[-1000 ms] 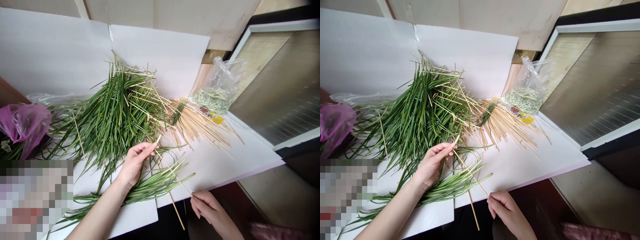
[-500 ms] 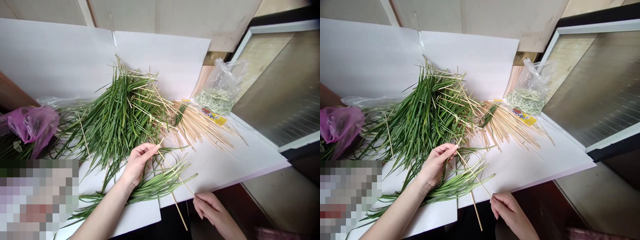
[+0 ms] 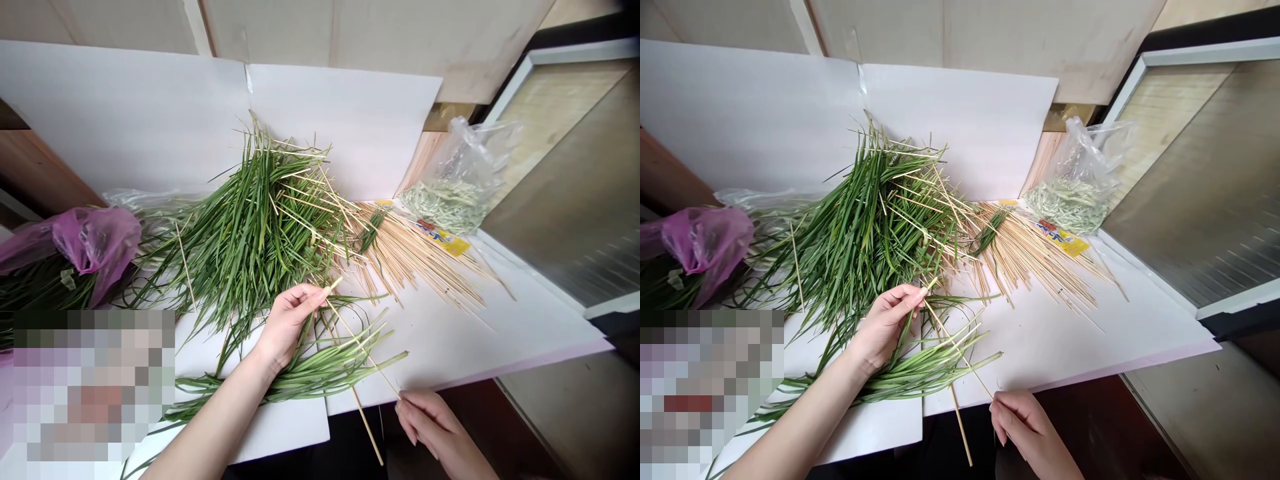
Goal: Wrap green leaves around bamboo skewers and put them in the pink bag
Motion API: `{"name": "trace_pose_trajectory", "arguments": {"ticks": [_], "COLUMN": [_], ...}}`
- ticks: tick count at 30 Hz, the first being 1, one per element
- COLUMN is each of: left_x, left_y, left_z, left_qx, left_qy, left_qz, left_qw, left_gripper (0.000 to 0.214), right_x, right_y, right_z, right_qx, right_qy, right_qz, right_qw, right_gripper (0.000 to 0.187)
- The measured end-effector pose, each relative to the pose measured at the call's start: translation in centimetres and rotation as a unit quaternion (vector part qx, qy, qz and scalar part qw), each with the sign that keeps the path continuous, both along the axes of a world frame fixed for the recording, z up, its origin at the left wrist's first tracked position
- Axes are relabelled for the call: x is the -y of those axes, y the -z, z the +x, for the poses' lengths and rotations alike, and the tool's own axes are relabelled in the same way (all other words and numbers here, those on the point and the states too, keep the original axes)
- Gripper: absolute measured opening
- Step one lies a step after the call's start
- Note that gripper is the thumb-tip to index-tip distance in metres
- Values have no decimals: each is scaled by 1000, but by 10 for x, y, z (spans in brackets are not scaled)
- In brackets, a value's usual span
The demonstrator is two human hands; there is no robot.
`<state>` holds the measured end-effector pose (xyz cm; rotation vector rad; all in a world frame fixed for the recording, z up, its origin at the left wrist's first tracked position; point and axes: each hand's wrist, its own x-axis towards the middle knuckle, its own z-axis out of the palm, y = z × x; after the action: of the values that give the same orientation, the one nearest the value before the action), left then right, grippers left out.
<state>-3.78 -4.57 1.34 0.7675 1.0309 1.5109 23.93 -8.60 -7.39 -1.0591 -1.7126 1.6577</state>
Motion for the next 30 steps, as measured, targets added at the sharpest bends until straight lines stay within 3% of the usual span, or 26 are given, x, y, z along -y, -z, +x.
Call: {"name": "trace_pose_trajectory", "arguments": {"ticks": [30], "left_x": [0], "left_y": [1], "left_z": [2], "left_qx": [-11], "left_qy": [-22], "left_qz": [1], "left_qw": [1000], "left_gripper": [19], "right_x": [-3], "right_y": [-16], "right_z": [0], "right_qx": [55], "right_qy": [-40], "right_qz": [-7], "right_qw": [998], "right_gripper": [70]}}
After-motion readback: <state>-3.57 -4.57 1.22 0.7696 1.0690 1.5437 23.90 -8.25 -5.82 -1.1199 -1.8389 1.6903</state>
